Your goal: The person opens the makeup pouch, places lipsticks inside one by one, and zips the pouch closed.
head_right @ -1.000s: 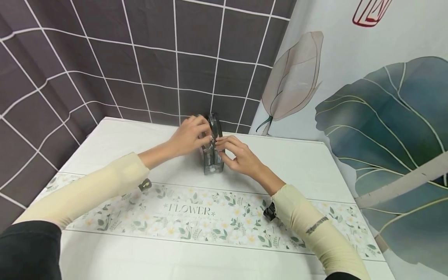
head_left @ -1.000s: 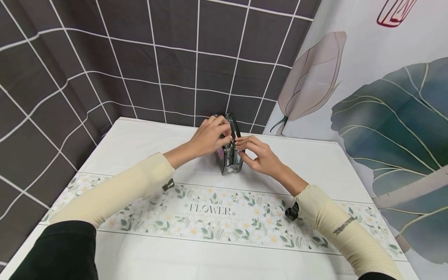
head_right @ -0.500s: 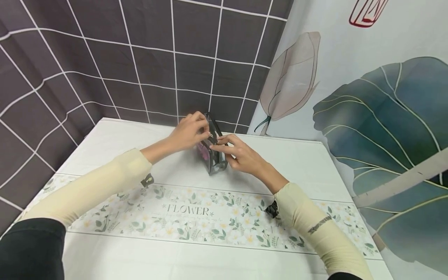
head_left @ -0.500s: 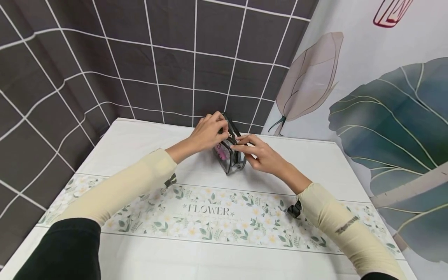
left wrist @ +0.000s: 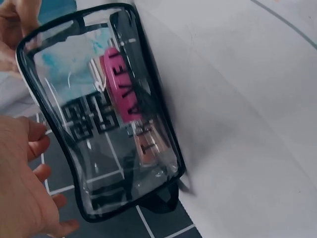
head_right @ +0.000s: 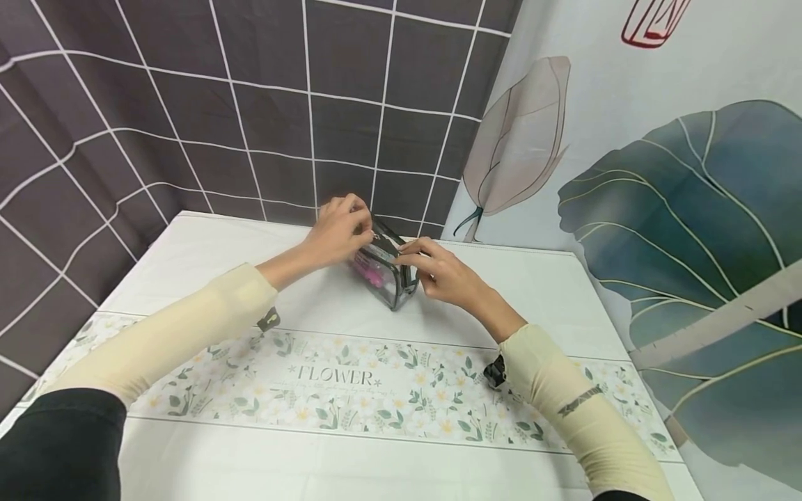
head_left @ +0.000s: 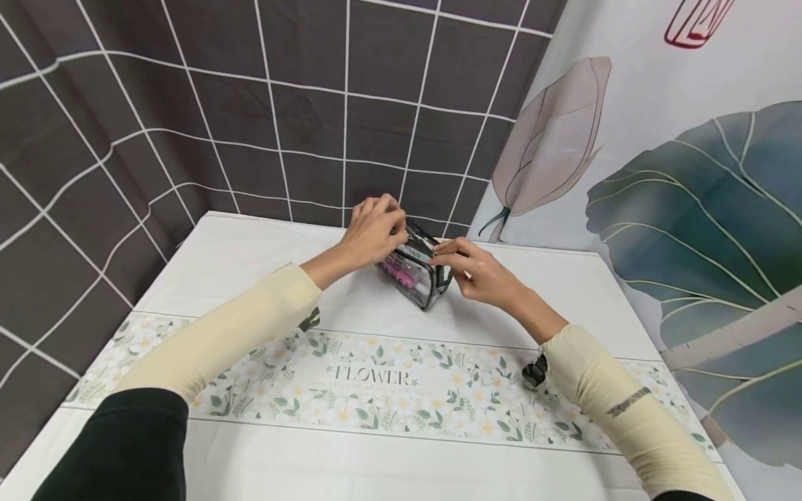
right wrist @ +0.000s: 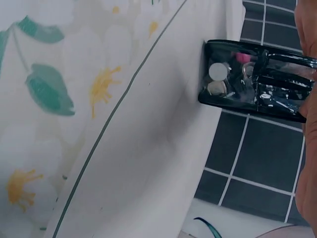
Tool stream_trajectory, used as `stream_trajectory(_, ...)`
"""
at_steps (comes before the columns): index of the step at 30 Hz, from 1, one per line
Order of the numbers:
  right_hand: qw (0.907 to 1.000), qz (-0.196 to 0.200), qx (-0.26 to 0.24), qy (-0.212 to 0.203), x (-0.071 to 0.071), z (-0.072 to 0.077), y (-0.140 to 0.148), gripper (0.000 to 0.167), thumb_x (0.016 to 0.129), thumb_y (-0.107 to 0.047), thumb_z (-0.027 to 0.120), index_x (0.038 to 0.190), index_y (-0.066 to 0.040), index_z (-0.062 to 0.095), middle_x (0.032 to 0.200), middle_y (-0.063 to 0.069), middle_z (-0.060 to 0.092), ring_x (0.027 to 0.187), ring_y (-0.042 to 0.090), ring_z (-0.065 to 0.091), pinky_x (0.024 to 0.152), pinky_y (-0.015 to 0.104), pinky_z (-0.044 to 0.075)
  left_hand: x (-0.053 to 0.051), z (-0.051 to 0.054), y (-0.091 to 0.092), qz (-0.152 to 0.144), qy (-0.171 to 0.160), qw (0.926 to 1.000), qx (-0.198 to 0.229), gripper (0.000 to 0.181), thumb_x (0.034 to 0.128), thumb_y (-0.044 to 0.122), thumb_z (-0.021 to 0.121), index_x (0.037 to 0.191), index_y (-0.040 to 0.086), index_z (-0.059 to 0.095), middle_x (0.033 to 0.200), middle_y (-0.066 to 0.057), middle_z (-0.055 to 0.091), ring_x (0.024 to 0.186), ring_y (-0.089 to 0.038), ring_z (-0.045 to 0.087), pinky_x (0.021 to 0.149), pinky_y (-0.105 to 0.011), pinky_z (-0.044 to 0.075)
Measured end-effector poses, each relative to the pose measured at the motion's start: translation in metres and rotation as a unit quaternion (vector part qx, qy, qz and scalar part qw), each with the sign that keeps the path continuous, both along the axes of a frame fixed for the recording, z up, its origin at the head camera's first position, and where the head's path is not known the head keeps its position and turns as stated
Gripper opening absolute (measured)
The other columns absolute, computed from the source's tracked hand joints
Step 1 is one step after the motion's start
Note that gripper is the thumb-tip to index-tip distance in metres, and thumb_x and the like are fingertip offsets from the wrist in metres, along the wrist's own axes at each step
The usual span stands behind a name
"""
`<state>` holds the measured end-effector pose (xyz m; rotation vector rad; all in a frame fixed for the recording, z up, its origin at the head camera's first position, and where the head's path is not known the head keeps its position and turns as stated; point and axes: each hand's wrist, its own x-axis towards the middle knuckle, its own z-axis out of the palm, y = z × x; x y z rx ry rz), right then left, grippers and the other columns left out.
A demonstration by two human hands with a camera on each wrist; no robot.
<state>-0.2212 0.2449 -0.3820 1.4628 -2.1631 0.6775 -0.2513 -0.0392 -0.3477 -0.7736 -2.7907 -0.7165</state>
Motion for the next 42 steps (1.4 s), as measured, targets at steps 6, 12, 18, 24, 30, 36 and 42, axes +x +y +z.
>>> stream_trajectory(6,0.9998,-0.010,-0.011,0.010,-0.006,-0.001,0.010,0.057,0.088,0.031,0.053,0.119,-0.006,0.084,0.119,0.016,0.075,0.120,0.038,0.077,0.069,0.028,0.044,-0.008,-0.002,-0.008,0.027,-0.016,0.9994,0.016,0.015,0.1084,0.027,0.060,0.099,0.017,0.067,0.150,-0.009,0.054,0.149,-0.043,0.046,0.128,-0.064,0.037)
stream_trajectory(12,0.9996,-0.019,-0.005,0.021,-0.008,0.002,0.016,0.056,0.090,0.032,0.055,0.119,-0.005,0.084,0.122,0.018,0.076,0.117,0.039,0.078,0.063,0.026,0.039,-0.011,-0.002,-0.013,0.034,-0.028,0.9989,0.014,0.017,0.1101,0.029,0.061,0.102,0.017,0.070,0.151,-0.008,0.053,0.150,-0.043,0.045,0.125,-0.062,0.040)
stream_trajectory(18,0.9991,-0.024,-0.007,0.034,-0.009,0.000,0.020,0.055,0.090,0.032,0.055,0.119,-0.004,0.084,0.122,0.020,0.077,0.113,0.038,0.079,0.061,0.025,0.035,-0.010,-0.001,-0.012,0.031,-0.030,0.9989,0.019,0.018,0.1105,0.028,0.059,0.100,0.017,0.069,0.152,-0.008,0.053,0.148,-0.042,0.045,0.120,-0.061,0.042)
stream_trajectory(24,0.9984,-0.031,-0.007,0.046,-0.011,0.000,0.022,0.053,0.090,0.032,0.054,0.118,-0.002,0.084,0.121,0.021,0.076,0.113,0.039,0.079,0.061,0.025,0.034,-0.012,-0.003,-0.016,0.042,-0.031,0.9983,0.025,0.019,0.1100,0.028,0.057,0.099,0.016,0.068,0.153,-0.010,0.051,0.146,-0.042,0.045,0.116,-0.061,0.045)
stream_trajectory(30,0.9981,-0.042,-0.001,0.045,-0.012,0.000,0.027,0.049,0.093,0.031,0.056,0.117,-0.001,0.083,0.123,0.022,0.076,0.115,0.040,0.078,0.064,0.027,0.039,-0.017,-0.001,-0.023,0.048,-0.032,0.9978,0.032,0.018,0.1073,0.026,0.057,0.097,0.015,0.067,0.153,-0.012,0.051,0.143,-0.041,0.046,0.112,-0.060,0.046)
stream_trajectory(36,0.9967,-0.066,-0.038,-0.028,-0.005,-0.006,0.030,0.038,0.097,0.018,0.057,0.116,-0.003,0.083,0.130,0.022,0.076,0.121,0.041,0.075,0.079,0.039,0.055,-0.024,0.000,-0.041,0.089,-0.032,0.9948,0.039,0.018,0.1052,0.028,0.060,0.098,0.013,0.067,0.153,-0.013,0.052,0.140,-0.041,0.049,0.115,-0.061,0.049)
stream_trajectory(42,0.9933,-0.086,-0.048,-0.061,-0.002,-0.009,0.022,0.023,0.090,-0.007,0.086,0.112,-0.006,0.080,0.133,0.022,0.073,0.126,0.044,0.071,0.103,0.063,0.061,-0.022,0.000,-0.057,0.103,-0.054,0.9921,0.046,0.020,0.1051,0.026,0.060,0.099,0.010,0.070,0.156,-0.015,0.052,0.140,-0.042,0.049,0.115,-0.064,0.050)
